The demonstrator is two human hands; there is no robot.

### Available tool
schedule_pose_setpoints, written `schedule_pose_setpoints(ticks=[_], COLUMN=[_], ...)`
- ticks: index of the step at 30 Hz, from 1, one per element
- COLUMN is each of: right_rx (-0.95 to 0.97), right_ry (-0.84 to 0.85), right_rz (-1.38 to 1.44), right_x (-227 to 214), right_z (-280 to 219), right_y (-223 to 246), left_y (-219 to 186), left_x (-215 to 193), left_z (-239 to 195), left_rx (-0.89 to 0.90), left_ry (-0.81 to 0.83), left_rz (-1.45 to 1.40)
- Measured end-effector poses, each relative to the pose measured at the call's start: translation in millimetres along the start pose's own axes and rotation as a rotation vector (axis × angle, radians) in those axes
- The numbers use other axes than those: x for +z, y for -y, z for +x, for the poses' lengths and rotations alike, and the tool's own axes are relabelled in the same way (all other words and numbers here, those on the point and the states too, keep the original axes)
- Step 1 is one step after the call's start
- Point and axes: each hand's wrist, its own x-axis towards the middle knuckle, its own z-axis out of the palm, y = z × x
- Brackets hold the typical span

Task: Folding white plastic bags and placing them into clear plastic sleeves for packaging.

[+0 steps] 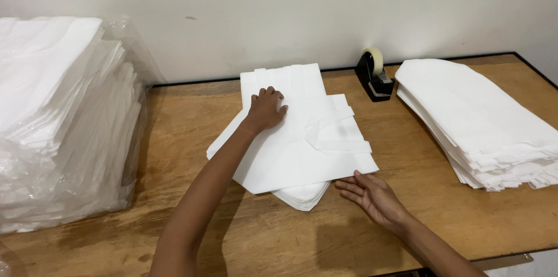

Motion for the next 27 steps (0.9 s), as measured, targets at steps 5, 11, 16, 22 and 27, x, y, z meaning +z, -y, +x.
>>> schedule_pose_setpoints(ticks=[5, 11, 16, 22, 27], right_rx=[-0.051, -0.15, -0.257, -0.31, -0.517], right_ry=[-0.009, -0.054, -0.069, -0.079, -0.184], right_rz=[-0.011, -0.068, -0.131, -0.164, -0.445], right_x=[2.4, 29.9, 40.1, 56.7, 82.4], right_z=[11.2, -9.3, -22.9, -40.3, -36.8], right_y=[-7.4, 6.0, 15.9, 47.6, 96.1], left_y=[3.8, 4.9, -2.0, 2.8, -0.4], left_x=[-0.5, 2.1, -2.1, -24.9, -65.0], left_z=[3.8, -2.1, -12.4, -24.3, -43.0], left_rx=[-0.011, -0.01, 0.031, -0.094, -0.192], left_ry=[-0.069, -0.042, -0.094, 0.086, 0.024], left_rz=[-0.096, -0.088, -0.072, -0.357, -0.598])
